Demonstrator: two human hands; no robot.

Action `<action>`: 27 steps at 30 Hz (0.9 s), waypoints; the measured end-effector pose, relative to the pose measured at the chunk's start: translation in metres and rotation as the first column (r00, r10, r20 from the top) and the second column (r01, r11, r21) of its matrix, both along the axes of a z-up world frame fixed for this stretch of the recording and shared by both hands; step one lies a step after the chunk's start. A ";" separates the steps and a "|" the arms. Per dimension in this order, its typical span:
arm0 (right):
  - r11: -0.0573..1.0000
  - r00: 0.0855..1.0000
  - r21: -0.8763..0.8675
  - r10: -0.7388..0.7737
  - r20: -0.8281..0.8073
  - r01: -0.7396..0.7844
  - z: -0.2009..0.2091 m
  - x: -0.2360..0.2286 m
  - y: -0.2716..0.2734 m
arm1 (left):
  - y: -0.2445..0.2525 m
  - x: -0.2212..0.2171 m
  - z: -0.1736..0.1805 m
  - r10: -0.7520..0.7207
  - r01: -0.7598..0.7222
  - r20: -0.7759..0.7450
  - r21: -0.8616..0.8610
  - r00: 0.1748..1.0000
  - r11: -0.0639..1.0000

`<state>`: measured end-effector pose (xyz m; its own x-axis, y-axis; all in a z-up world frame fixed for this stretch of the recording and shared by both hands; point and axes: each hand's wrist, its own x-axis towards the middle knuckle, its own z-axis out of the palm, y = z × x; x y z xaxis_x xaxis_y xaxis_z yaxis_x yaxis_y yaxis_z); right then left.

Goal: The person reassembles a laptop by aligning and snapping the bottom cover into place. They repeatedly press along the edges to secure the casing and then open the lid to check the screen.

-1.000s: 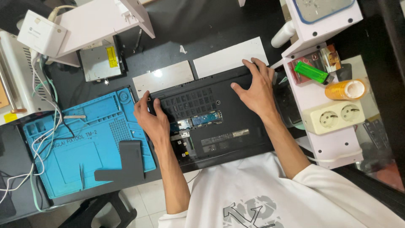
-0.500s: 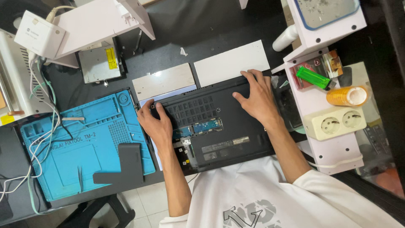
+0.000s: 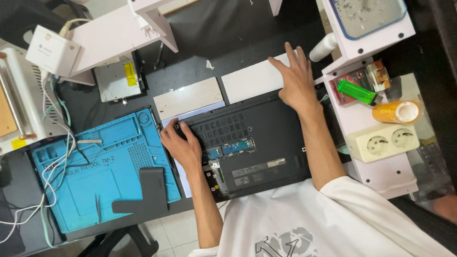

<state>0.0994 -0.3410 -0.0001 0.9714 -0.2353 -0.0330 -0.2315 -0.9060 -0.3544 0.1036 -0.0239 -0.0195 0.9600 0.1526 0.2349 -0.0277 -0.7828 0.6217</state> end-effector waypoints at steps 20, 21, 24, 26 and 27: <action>0.991 0.995 0.132 0.041 -0.089 -0.029 -0.027 0.022 -0.032 | 0.000 0.000 0.000 0.007 -0.007 -0.024 0.017 1.000 1.000; 0.989 0.997 0.142 0.043 -0.066 -0.033 -0.026 0.021 -0.031 | 0.000 0.000 -0.001 0.010 -0.009 -0.029 0.020 1.000 1.000; 0.991 0.995 0.130 0.031 -0.091 -0.019 -0.022 0.020 -0.031 | 0.001 -0.002 -0.001 0.016 -0.015 -0.031 0.021 0.999 1.000; 0.991 0.994 0.133 0.043 -0.097 -0.030 -0.019 0.022 -0.030 | 0.002 -0.001 -0.001 0.006 -0.005 -0.016 0.021 1.000 1.000; 0.991 0.994 0.133 0.046 -0.099 -0.033 -0.017 0.022 -0.031 | 0.001 0.000 -0.002 -0.001 0.002 -0.008 0.019 1.000 1.000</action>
